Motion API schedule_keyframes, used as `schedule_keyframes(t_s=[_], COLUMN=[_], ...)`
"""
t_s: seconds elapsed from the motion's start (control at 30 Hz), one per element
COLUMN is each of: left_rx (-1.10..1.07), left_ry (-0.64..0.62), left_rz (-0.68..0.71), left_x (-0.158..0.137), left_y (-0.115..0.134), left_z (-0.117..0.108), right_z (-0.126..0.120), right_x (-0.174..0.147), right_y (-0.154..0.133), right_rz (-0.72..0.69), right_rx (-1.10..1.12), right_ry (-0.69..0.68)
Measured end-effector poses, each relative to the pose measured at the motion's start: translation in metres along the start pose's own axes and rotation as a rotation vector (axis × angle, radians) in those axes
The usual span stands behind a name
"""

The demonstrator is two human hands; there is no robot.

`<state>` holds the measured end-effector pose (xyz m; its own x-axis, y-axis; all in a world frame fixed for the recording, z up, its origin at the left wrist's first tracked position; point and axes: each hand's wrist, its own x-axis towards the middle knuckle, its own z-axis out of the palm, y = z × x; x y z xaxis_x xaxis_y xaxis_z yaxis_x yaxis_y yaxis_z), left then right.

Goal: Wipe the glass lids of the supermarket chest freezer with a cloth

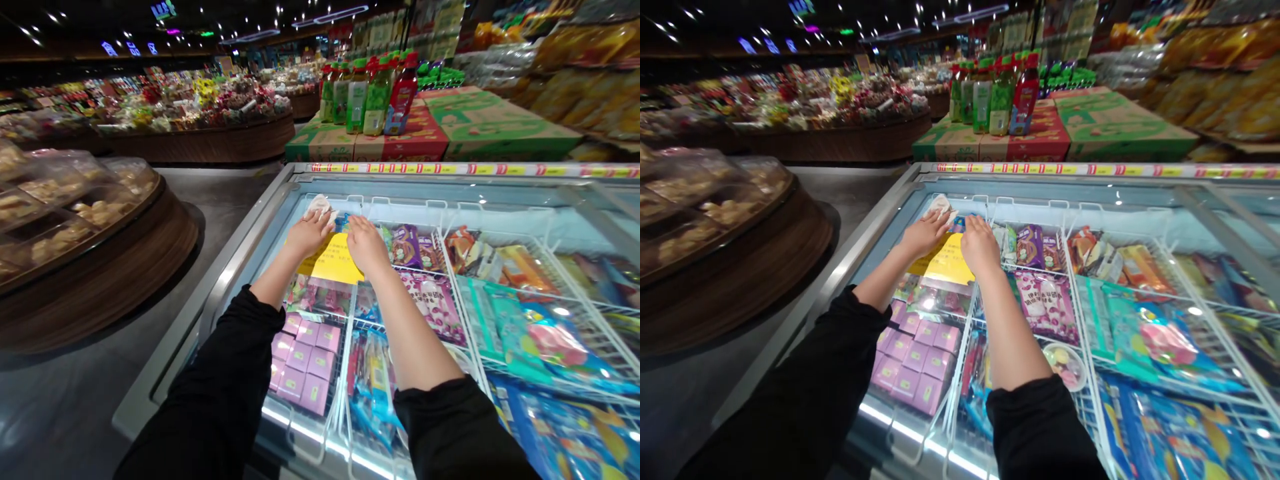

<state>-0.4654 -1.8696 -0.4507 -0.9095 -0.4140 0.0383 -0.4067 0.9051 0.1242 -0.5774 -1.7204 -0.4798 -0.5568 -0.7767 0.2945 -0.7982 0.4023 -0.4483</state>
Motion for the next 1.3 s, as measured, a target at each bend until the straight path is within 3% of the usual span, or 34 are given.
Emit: schedule_keyframes(t_s=[0.1,0.17,0.37,0.47,0.6,0.8,0.9,1.03,1.13,1.3], left_rx=[-0.03,-0.042,0.018,0.001,-0.119,-0.11,-0.088,-0.166,-0.185,-0.169], left_ry=[0.014,0.002,-0.003,0.036,-0.039,-0.044,-0.026,-0.068,-0.044,0.061], left_rz=[0.103,0.091,-0.052,0.03,0.197,0.016,0.039,0.153,0.084,-0.021], left_x=[-0.023,-0.033,-0.003,-0.001,-0.02,0.0,0.005,-0.011,-0.01,0.02], left_y=[-0.001,-0.004,-0.002,0.003,-0.003,-0.006,0.006,0.006,-0.005,-0.005], left_z=[0.0,-0.004,-0.008,0.0,0.0,-0.006,-0.003,-0.007,-0.011,-0.002], right_z=[-0.002,-0.002,0.003,0.001,-0.004,-0.006,-0.006,-0.007,-0.007,-0.005], right_x=[0.001,0.0,0.0,0.0,-0.002,-0.003,-0.002,-0.004,-0.005,-0.004], right_y=[0.002,0.002,0.005,0.004,-0.002,-0.005,-0.006,-0.007,-0.006,-0.004], right_rz=[0.045,0.036,-0.056,-0.048,-0.019,-0.013,-0.008,0.008,0.007,0.0], right_rx=[-0.013,-0.018,-0.032,-0.04,-0.057,-0.086,-0.088,-0.099,-0.097,-0.094], right_ry=[0.041,0.013,-0.059,-0.041,-0.061,-0.091,-0.099,-0.084,-0.079,-0.07])
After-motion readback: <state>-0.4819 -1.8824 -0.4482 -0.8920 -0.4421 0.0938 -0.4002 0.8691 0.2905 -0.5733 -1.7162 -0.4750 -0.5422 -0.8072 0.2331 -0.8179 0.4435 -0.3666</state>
